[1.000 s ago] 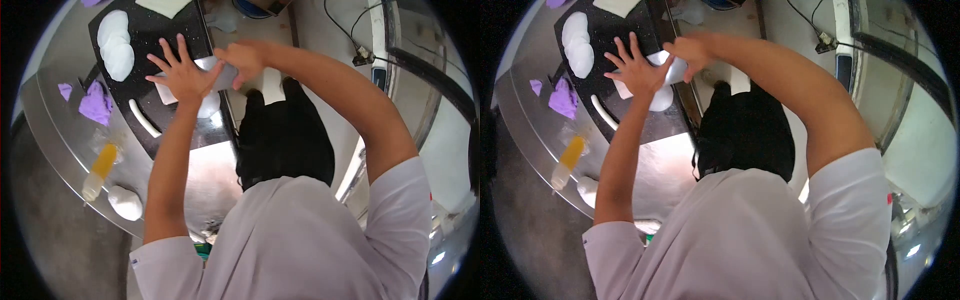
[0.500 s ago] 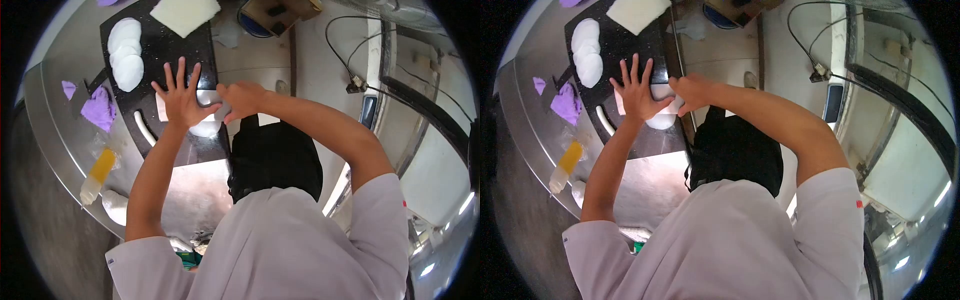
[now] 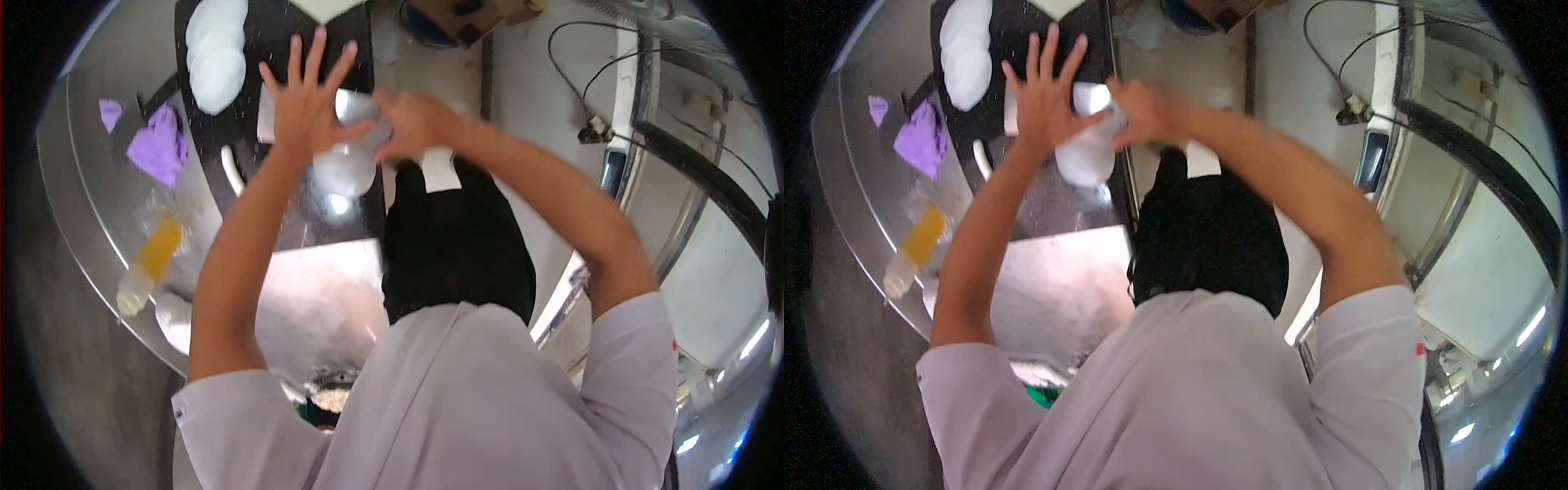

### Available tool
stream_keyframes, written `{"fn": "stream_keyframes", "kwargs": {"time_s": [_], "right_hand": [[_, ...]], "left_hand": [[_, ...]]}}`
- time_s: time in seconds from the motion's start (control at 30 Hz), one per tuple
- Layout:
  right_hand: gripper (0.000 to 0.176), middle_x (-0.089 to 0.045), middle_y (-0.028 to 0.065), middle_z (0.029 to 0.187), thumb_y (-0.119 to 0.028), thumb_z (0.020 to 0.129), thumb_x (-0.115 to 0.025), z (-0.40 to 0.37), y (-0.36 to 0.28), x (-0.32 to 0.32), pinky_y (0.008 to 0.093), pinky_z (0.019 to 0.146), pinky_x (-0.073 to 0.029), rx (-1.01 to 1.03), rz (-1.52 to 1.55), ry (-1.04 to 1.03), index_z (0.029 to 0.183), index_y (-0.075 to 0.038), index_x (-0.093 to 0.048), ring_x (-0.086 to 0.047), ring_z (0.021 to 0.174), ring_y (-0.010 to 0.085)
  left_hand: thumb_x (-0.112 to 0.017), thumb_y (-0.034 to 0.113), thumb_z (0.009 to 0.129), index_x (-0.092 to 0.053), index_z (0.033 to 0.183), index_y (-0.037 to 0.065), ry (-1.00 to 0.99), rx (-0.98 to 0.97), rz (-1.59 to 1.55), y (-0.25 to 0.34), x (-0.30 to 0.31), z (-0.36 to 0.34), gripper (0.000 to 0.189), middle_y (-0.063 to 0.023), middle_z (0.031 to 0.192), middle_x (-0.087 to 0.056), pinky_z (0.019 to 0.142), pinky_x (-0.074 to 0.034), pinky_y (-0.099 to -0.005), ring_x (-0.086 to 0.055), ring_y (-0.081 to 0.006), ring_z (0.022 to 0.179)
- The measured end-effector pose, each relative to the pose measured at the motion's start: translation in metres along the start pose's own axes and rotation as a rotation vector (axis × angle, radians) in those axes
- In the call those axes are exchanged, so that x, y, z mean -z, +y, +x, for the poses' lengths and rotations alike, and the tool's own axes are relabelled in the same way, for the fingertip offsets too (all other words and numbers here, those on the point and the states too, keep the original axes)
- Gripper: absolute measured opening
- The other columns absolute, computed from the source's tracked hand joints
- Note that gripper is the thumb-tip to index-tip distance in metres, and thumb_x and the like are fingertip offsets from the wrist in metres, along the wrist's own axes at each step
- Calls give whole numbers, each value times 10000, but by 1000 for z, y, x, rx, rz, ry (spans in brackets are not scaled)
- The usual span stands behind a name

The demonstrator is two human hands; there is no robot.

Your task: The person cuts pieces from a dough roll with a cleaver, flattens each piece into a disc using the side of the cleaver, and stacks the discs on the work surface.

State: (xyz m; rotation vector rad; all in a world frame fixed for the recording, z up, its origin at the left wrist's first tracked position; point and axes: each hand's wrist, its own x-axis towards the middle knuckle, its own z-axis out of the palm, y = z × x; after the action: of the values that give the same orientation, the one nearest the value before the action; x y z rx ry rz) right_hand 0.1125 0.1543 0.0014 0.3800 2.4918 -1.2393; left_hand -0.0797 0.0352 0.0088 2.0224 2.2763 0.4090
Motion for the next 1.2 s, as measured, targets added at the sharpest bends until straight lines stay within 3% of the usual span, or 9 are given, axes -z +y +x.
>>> {"fn": "stream_keyframes", "kwargs": {"time_s": [0.07, 0.13, 0.6, 0.63, 0.73, 0.77, 0.87, 1.03, 1.2], "right_hand": [[899, -679, 285, 845, -587, 625, -902, 20, 8, 20, 536, 785, -548, 171, -158, 213, 1122, 46, -501, -683, 856, 494], [902, -678, 287, 849, -591, 622, -902, 24, 1, 26, 534, 777, -547, 143, -185, 201, 1117, 49, -502, -682, 857, 492], [668, -698, 251, 943, -472, 769, -843, 62, 22, 40, 511, 809, -538, 214, -287, 424, 1169, -6, -580, -684, 927, 435], [241, -645, 224, 799, -223, 803, -697, 64, 13, 30, 509, 668, -535, 360, -125, 692, 847, -3, -611, -654, 751, 455], [441, -681, 259, 1141, -274, 854, -711, 29, -2, 25, 498, 917, -513, -73, 166, 644, 1191, -4, -624, -638, 1106, 449], [632, -703, 232, 1043, -417, 829, -810, 9, -9, 27, 502, 871, -530, -226, 94, 381, 1254, -9, -581, -680, 1002, 382], [626, -654, 222, 1243, -382, 896, -763, -67, -5, -52, 461, 991, -489, -90, 243, 313, 1355, -10, -553, -632, 1151, 331], [566, -692, 264, 1049, -360, 882, -799, -190, -1, -144, 452, 828, -533, -208, 320, 266, 1213, 42, -577, -696, 940, 383], [560, -687, 266, 1028, -398, 912, -762, -262, -1, -103, 461, 801, -530, -362, 312, 92, 1217, 38, -587, -687, 898, 394]], "left_hand": [[-723, 736, 733, -308, 1610, 339, 83, 33, 43, -5, 6, 13, 1048, -112, 1699, -195, 1094, -162, -806, -206, -402, 1542], [-751, 701, 651, -333, 1584, 106, -216, 167, 115, 6, 37, 34, 1183, -210, 1698, -115, 1161, -88, -765, -141, -468, 1541], [-655, 701, 788, -386, 1576, 156, -36, -64, 407, -13, 25, 8, 995, -173, 1707, -120, 1159, -29, -782, -36, -417, 1575], [-690, 612, 828, -356, 1587, 218, -52, -156, 363, -16, 30, -2, 918, -138, 1691, -190, 1155, -141, -732, -147, -373, 1556], [-702, 427, 906, -330, 1593, 251, -234, -368, 221, -9, 42, -38, 800, -93, 1655, -299, 1164, -283, -603, -297, -293, 1521], [-678, 332, 944, -335, 1587, 222, -393, -487, 119, -4, 45, -50, 737, -84, 1635, -338, 1177, -314, -525, -336, -258, 1505], [-696, 147, 884, -389, 1556, 182, -355, -637, 209, 17, 46, -65, 740, -68, 1474, -517, 1084, -399, -435, -513, -226, 1342], [-672, 25, 837, -612, 1309, 119, -497, -440, 217, 45, 56, -44, 485, -57, 1243, -647, 987, -437, -423, -581, -241, 1228], [-658, 77, 869, -745, 1058, 134, -518, -438, 277, 40, 61, -31, 215, -32, 1129, -703, 1005, -437, -477, -638, -237, 1107]]}}
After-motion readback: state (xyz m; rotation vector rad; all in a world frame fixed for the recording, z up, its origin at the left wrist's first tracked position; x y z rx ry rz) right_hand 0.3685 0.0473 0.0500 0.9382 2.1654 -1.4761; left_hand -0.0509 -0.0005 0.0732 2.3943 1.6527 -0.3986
